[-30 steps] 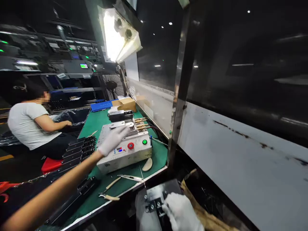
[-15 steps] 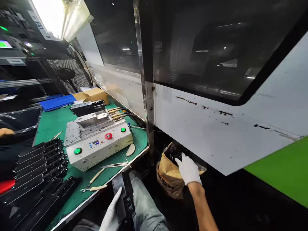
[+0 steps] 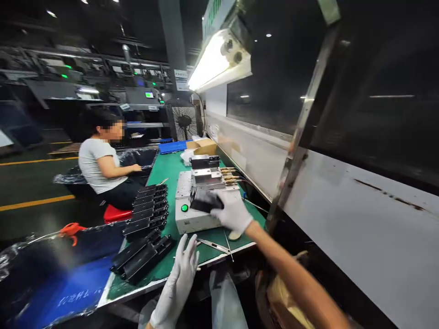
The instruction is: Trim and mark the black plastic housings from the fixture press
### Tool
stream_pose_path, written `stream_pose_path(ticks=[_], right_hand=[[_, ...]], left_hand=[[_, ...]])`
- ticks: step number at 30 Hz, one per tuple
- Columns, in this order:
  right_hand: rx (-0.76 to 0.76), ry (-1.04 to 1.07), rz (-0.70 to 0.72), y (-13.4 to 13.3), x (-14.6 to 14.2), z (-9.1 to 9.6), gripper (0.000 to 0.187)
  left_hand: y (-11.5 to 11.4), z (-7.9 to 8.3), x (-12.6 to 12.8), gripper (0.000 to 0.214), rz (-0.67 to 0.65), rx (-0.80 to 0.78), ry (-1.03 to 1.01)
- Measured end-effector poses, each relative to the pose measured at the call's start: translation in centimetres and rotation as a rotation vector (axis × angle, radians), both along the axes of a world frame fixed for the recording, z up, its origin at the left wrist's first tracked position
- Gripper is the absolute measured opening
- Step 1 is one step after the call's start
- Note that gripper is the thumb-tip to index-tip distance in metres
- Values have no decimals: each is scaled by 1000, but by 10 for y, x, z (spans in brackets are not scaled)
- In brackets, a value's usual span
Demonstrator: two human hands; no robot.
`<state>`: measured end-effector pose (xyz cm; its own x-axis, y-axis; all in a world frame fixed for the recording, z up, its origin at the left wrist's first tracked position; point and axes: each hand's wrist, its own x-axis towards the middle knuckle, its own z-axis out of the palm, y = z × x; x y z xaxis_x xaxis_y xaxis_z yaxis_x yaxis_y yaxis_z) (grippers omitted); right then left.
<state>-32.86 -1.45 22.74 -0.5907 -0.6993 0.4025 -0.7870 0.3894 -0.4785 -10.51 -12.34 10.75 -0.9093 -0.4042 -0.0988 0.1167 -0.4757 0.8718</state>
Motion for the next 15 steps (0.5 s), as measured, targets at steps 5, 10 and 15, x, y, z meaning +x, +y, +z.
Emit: stream_pose_path(ticks=[5, 10, 15], right_hand=[[302, 274, 2, -73, -129, 92, 66], [349, 300, 109, -105, -159, 95, 70], [443, 322, 117, -113, -166, 75, 73]], left_hand=[[-25, -15, 15, 68, 66, 68, 122], [-47, -64, 20, 122, 107, 269, 35], [-49, -113, 36, 94, 58, 325, -49]])
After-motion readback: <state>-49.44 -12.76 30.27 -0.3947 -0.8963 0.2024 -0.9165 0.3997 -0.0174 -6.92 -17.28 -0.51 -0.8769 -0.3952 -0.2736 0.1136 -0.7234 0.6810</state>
